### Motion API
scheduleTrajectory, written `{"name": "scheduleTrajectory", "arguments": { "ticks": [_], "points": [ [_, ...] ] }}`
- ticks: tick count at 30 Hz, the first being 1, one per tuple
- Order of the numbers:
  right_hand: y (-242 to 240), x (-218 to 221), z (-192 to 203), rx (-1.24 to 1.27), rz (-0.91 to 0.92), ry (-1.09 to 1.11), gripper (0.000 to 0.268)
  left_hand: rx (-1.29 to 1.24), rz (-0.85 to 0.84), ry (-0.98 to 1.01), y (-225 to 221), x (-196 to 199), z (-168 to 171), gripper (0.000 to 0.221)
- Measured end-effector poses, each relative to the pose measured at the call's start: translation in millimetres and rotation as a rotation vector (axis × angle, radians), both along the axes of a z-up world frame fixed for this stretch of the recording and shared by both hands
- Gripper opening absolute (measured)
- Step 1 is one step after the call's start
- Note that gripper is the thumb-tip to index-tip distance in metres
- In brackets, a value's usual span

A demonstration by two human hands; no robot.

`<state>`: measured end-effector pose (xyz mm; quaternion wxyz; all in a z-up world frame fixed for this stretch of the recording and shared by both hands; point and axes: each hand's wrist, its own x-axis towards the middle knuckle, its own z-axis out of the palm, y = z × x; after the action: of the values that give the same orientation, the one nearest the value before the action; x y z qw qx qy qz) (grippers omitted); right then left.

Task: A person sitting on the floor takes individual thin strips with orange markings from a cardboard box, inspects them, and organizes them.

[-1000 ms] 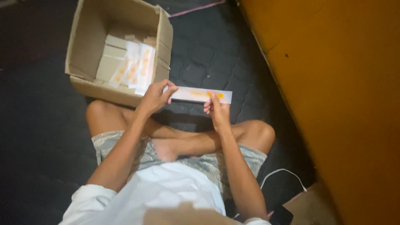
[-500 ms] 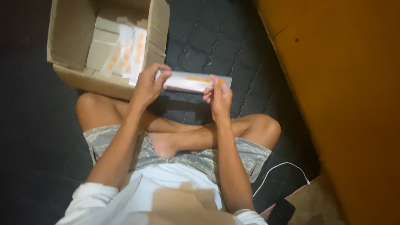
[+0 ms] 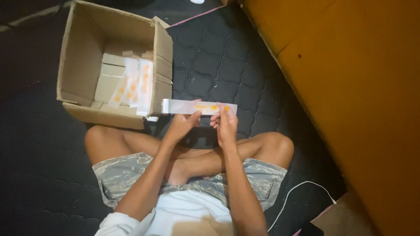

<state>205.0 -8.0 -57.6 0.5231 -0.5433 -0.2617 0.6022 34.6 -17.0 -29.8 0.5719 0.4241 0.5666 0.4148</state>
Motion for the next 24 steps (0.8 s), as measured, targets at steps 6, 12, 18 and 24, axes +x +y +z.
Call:
{"name": "scheduleTrajectory", "arguments": {
  "ticks": [6, 12, 18, 24],
  "points": [
    [-5.9, -3.6, 6.7, 0.017, 0.008, -0.037, 0.041, 0.090, -0.042, -0.004, 19.2, 18.5, -6.2, 0.036],
    [-12.1, -14.4, 18.7, 0.058, 0.007, -0.011, 0.041, 0.111, -0.038, -0.035, 14.5, 23.1, -4.9, 0.038],
    [-1.4, 7.5, 10.4, 0.087, -0.052, -0.045, 0.042, 0.140, 0.070, 0.039, 12.7, -15.0, 25.6, 0.034],
    [-7.0, 0.8, 19.7, 0.070, -0.010, -0.031, 0.044, 0.131, 0.124, 0.081, -1.1, -27.5, 40.7, 0.037]
  ]
}}
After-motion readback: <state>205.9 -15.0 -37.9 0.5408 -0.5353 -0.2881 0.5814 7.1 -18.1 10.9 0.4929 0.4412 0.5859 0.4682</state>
